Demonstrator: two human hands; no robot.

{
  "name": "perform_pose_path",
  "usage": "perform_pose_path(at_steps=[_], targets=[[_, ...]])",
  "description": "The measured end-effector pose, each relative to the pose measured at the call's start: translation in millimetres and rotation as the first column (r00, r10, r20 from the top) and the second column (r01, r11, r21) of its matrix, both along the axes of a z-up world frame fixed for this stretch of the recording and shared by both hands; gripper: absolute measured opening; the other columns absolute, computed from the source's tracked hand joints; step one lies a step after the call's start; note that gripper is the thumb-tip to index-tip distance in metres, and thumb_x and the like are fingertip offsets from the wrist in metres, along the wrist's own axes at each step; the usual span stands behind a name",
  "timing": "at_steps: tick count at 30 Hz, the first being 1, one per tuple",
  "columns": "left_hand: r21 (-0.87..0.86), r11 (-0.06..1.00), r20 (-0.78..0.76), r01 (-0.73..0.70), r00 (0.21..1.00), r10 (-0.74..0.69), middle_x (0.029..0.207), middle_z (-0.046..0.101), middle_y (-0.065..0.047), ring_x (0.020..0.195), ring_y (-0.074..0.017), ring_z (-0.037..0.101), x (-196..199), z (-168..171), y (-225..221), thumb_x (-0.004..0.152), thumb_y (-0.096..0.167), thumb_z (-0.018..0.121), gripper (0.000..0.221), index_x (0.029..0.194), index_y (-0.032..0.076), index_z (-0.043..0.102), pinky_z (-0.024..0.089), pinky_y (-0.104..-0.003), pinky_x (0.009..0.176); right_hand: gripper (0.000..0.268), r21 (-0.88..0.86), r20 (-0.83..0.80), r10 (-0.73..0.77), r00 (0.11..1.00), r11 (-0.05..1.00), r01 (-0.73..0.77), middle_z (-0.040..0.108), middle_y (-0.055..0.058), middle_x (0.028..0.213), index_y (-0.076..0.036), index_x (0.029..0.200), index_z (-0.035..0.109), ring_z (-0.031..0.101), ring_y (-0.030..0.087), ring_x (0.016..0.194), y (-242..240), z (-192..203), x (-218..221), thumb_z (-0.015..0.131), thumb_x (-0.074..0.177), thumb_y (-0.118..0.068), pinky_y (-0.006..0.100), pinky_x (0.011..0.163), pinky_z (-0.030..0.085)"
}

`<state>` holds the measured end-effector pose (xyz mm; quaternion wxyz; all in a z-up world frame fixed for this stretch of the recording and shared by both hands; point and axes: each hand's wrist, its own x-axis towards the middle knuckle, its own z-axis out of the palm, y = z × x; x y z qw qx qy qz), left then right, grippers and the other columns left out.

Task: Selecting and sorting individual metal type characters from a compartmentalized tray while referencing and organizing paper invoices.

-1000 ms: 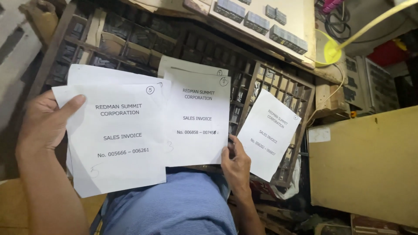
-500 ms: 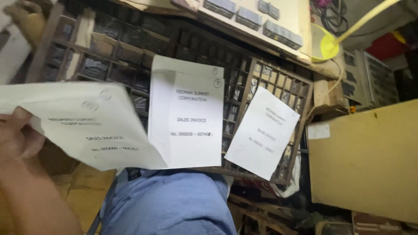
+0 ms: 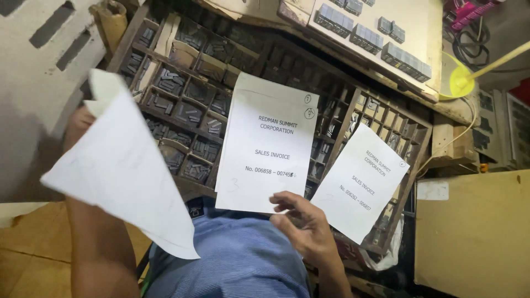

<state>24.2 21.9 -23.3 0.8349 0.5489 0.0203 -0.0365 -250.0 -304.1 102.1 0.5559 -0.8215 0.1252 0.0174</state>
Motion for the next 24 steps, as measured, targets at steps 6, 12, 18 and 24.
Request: perform_pose_path(at_steps=[6, 12, 18, 24], targets=[[0.426, 0.895, -0.046, 0.132, 0.991, -0.124, 0.105, 0.076, -0.004, 0.082, -0.0136, 0.068, -42.3, 73.2, -64.2, 0.088, 0.016, 0.076, 0.021, 0.107, 0.007, 0.075, 0.056, -0.031, 0.066, 0.132, 0.164, -0.119, 0.225, 0.967, 0.965, -0.204, 0.041, 0.021, 0.161, -0.009, 0.159, 0.019, 0.054, 0.035, 0.139, 11.3, 4.3, 34.2, 0.063, 0.064, -0.089, 0.05, 0.109, 0.05], [0.379, 0.92, 0.103, 0.104, 0.983, -0.154, 0.088, 0.068, -0.003, 0.074, -0.0067, 0.059, -37.9, 36.7, -73.0, 0.098, 0.016, 0.077, 0.013, 0.102, 0.005, 0.072, 0.052, -0.025, 0.066, 0.118, 0.259, -0.25, 0.126, 0.96, 0.964, -0.059, 0.047, 0.026, 0.153, -0.012, 0.164, 0.018, 0.057, 0.036, 0.13, 23.4, -4.8, 56.6, 0.077, 0.072, -0.056, 0.051, 0.107, 0.049], [0.182, 0.968, -0.08, 0.171, 0.984, -0.158, 0.113, 0.073, -0.004, 0.088, -0.0113, 0.069, -27.8, 16.1, -69.5, 0.102, 0.018, 0.071, 0.02, 0.119, 0.008, 0.069, 0.06, -0.028, 0.079, 0.061, 0.295, -0.245, 0.031, 0.969, 0.955, 0.043, 0.075, 0.008, 0.113, -0.011, 0.147, 0.056, 0.07, 0.019, 0.099, 11.3, -35.5, 58.6, 0.066, 0.091, -0.03, 0.032, 0.084, 0.059], [0.08, 0.976, -0.178, 0.201, 0.967, -0.184, 0.117, 0.072, -0.004, 0.096, -0.0152, 0.07, -30.1, 30.6, -70.7, 0.105, 0.035, 0.058, 0.037, 0.135, 0.013, 0.064, 0.059, -0.031, 0.086, 0.037, 0.481, -0.206, -0.099, 0.974, 0.856, 0.189, 0.07, 0.001, 0.085, -0.004, 0.118, 0.07, 0.066, 0.011, 0.073, -5.2, -75.4, 58.1, 0.082, 0.083, -0.008, 0.026, 0.069, 0.058]])
